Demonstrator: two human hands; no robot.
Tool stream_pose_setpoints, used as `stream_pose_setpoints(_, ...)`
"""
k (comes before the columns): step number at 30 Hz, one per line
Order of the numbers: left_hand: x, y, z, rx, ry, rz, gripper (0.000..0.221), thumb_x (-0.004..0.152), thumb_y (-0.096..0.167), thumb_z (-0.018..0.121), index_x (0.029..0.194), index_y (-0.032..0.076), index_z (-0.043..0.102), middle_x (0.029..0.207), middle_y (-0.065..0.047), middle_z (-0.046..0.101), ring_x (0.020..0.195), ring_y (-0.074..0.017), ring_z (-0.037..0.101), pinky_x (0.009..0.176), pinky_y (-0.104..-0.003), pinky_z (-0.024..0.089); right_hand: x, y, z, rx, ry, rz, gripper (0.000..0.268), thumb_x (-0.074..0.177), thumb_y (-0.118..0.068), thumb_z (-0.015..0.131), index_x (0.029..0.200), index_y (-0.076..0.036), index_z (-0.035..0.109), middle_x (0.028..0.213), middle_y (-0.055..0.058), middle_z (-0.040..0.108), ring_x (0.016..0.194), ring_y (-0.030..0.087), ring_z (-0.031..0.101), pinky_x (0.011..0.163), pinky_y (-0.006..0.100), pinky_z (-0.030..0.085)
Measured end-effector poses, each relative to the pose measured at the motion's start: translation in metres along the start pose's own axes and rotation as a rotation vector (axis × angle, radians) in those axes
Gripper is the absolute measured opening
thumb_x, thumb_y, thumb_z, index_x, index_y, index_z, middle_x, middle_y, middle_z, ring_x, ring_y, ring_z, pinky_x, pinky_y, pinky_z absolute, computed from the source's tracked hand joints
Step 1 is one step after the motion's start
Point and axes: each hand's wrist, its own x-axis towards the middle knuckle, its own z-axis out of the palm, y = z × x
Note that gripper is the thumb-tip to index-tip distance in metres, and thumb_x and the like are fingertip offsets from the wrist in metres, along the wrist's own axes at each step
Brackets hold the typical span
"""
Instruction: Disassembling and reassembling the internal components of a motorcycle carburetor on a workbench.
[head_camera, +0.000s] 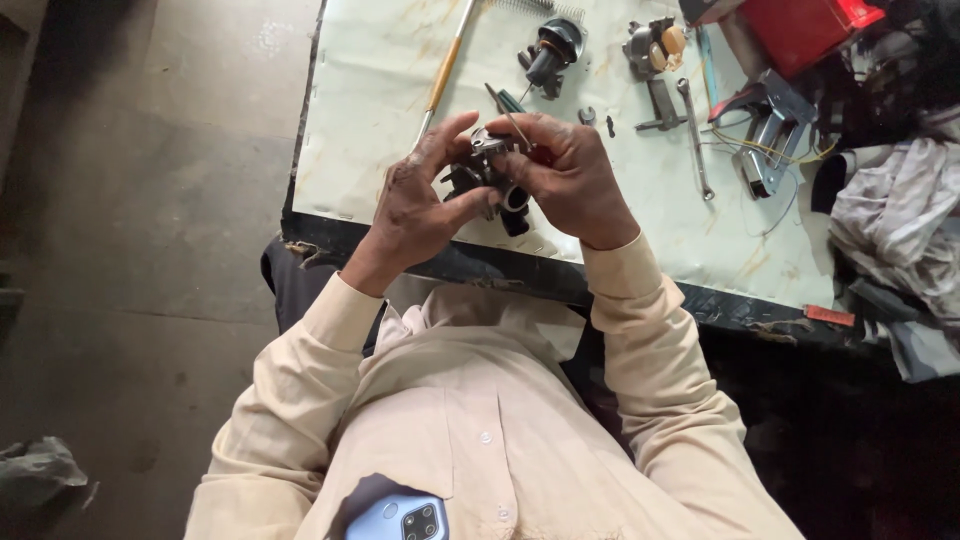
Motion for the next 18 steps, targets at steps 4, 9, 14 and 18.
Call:
stream_pose_setpoints(4,0.001,0.002,-0.001,-0.054,-0.016,0.057,0.072,0.090,0.013,0.086,0.151,0.005,0.049,0.133,-0.017,0.071,0.127,-0.0251,0.070,0.115,-0.038,0.055,-0.001,-0.005,0.006,0.038,0.013,-0.004,0.027,0.103,0.003,0.067,0.130,0.004,0.065,0.111,0.006,0.075,0.099,0.008,0.070,0.084,0.022,0.060)
stream_pose_setpoints(9,0.002,0.010,-0.002,-0.024,-0.016,-0.024,0.073,0.086,0.013,0.085,0.149,0.005,0.049,0.126,-0.015,0.072,0.122,-0.0240,0.071,0.107,-0.037,0.056,-0.003,-0.010,0.017,0.027,0.099,0.054,0.027,0.101,0.001,0.068,0.128,0.003,0.065,0.105,0.004,0.074,0.091,0.007,0.069,0.075,0.021,0.058)
stream_pose_setpoints(14,0.006,0.010,-0.006,-0.063,-0.010,0.122,0.070,0.090,0.011,0.083,0.150,0.003,0.049,0.134,-0.018,0.067,0.121,-0.0257,0.070,0.108,-0.037,0.056,-0.006,-0.009,0.015,0.001,0.124,0.074,0.031,0.099,0.003,0.069,0.130,0.004,0.063,0.104,0.005,0.072,0.088,0.006,0.067,0.074,0.022,0.057)
stream_pose_setpoints(18,0.011,0.011,-0.005,-0.072,-0.022,0.088,0.037,0.101,0.013,0.073,0.136,0.003,0.065,0.125,-0.015,0.074,0.112,-0.0219,0.075,0.098,-0.032,0.061,-0.009,-0.003,0.011,0.069,0.116,0.042,0.046,0.099,0.004,0.069,0.142,0.004,0.053,0.115,0.007,0.069,0.101,0.007,0.067,0.089,0.022,0.059)
